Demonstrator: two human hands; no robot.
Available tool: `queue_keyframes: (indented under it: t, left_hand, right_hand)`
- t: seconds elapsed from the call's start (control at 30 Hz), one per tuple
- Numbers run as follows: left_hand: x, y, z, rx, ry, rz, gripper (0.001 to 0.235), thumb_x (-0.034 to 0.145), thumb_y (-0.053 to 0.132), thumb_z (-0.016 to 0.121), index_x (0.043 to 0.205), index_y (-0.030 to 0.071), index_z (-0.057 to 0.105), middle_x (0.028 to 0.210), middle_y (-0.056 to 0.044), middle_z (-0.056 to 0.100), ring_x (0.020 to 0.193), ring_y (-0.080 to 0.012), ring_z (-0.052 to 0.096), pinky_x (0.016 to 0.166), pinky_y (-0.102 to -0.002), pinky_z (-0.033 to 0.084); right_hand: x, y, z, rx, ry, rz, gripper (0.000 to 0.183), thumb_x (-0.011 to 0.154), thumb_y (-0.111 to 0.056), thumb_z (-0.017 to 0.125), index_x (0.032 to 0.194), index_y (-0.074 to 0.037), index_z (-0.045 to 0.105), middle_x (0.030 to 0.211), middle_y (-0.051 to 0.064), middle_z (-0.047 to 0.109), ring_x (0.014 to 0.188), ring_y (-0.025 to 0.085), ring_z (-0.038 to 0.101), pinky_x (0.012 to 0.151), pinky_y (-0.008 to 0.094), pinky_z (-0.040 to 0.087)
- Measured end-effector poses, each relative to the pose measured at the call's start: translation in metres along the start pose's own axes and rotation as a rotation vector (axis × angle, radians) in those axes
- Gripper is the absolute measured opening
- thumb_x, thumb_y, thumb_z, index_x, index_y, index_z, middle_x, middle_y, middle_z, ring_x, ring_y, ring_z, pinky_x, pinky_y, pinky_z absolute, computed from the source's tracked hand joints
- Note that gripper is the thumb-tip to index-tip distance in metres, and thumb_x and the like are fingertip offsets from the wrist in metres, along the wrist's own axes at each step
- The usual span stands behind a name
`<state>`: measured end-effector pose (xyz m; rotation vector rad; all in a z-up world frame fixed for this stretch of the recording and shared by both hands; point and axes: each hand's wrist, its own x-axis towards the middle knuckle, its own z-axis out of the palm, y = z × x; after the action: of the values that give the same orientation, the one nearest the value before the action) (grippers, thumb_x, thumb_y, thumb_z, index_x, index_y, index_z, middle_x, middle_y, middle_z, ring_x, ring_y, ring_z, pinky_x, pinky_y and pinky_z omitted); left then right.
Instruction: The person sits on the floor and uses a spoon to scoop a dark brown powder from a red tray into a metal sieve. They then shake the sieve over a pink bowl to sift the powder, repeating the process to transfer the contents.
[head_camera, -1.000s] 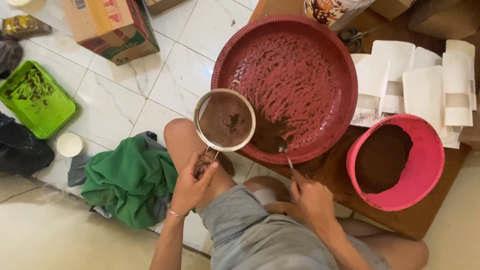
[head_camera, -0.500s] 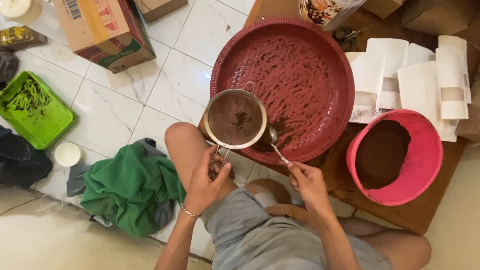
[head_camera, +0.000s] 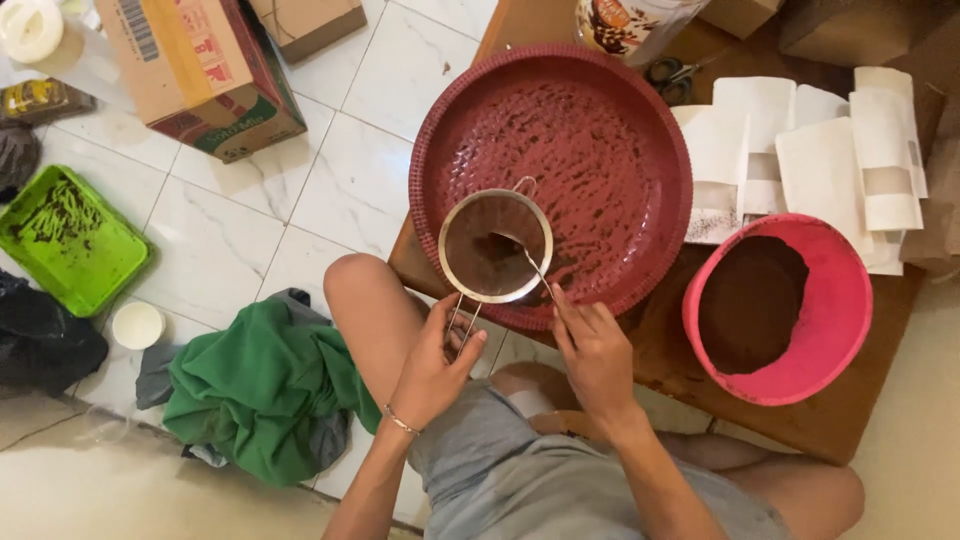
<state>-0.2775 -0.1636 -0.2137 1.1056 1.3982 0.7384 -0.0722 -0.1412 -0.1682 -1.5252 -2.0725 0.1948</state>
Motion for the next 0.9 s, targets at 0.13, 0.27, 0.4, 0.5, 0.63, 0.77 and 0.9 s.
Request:
queue_keyframes:
  t: [0.13, 0.27, 0.4, 0.5, 0.63, 0.77, 0.9]
  left_hand:
    - [-0.003, 0.003, -0.002, 0.028, 0.003, -0.001, 0.061, 0.093, 0.02, 0.07, 0.143, -0.004, 0.045, 0.102, -0.019, 0.072, 0.076, -0.026, 0.069, 0.057, -0.036, 0.055]
    - [-0.001, -0.002, -0.008, 0.017, 0.048, -0.001, 0.061, 0.093, 0.02, 0.068, 0.143, -0.005, 0.045, 0.103, -0.019, 0.072, 0.076, -0.0264, 0.07, 0.059, -0.038, 0.056]
    - [-0.001, -0.007, -0.021, 0.024, 0.15, -0.005, 0.06, 0.093, 0.019, 0.068, 0.145, 0.001, 0.045, 0.104, -0.015, 0.073, 0.073, -0.0205, 0.067, 0.061, -0.033, 0.055]
    - [-0.001, -0.002, -0.034, 0.007, 0.169, -0.025, 0.057, 0.094, 0.018, 0.068, 0.144, 0.003, 0.046, 0.101, -0.01, 0.074, 0.072, -0.0157, 0.066, 0.06, -0.028, 0.054]
    - [-0.002, 0.006, -0.04, -0.026, 0.184, -0.014, 0.054, 0.095, 0.016, 0.066, 0.143, 0.0, 0.046, 0.1, -0.011, 0.073, 0.07, -0.015, 0.064, 0.058, -0.026, 0.053]
    - [-0.007, -0.002, -0.039, -0.083, 0.181, -0.021, 0.052, 0.096, 0.014, 0.064, 0.142, -0.002, 0.047, 0.099, -0.012, 0.072, 0.065, -0.0138, 0.062, 0.056, -0.026, 0.052]
    - [-0.01, -0.009, -0.032, -0.115, 0.165, -0.018, 0.052, 0.096, 0.013, 0.065, 0.142, -0.002, 0.048, 0.096, -0.012, 0.071, 0.062, -0.014, 0.062, 0.055, -0.027, 0.052]
  right_hand:
    - [-0.015, 0.008, 0.001, 0.071, 0.047, 0.008, 0.037, 0.096, 0.004, 0.066, 0.132, -0.003, 0.071, 0.076, 0.014, 0.072, 0.067, 0.023, 0.065, 0.068, 0.033, 0.055]
    - [-0.023, 0.026, 0.003, 0.232, 0.117, 0.152, 0.034, 0.102, 0.0, 0.059, 0.135, 0.0, 0.067, 0.077, 0.013, 0.075, 0.067, 0.026, 0.066, 0.071, 0.038, 0.054]
    - [-0.027, 0.048, 0.018, 0.237, 0.016, 0.353, 0.027, 0.104, -0.004, 0.06, 0.128, 0.003, 0.071, 0.09, 0.02, 0.077, 0.08, 0.029, 0.073, 0.077, 0.04, 0.055]
    - [-0.018, 0.056, 0.031, 0.17, -0.128, 0.347, 0.029, 0.102, -0.004, 0.059, 0.129, 0.001, 0.07, 0.1, 0.024, 0.077, 0.092, 0.035, 0.074, 0.086, 0.045, 0.056]
    - [-0.016, 0.055, 0.037, 0.111, -0.246, 0.264, 0.03, 0.1, -0.006, 0.063, 0.128, -0.002, 0.072, 0.103, 0.022, 0.077, 0.098, 0.033, 0.074, 0.095, 0.041, 0.054]
    - [-0.027, 0.04, 0.032, 0.223, -0.39, 0.434, 0.029, 0.1, -0.017, 0.059, 0.123, -0.009, 0.076, 0.085, 0.022, 0.076, 0.072, 0.03, 0.067, 0.071, 0.042, 0.054]
    - [-0.051, 0.062, 0.06, 0.517, -0.302, 0.83, 0.022, 0.096, -0.021, 0.065, 0.108, -0.017, 0.083, 0.056, 0.006, 0.067, 0.053, 0.013, 0.052, 0.052, 0.029, 0.044]
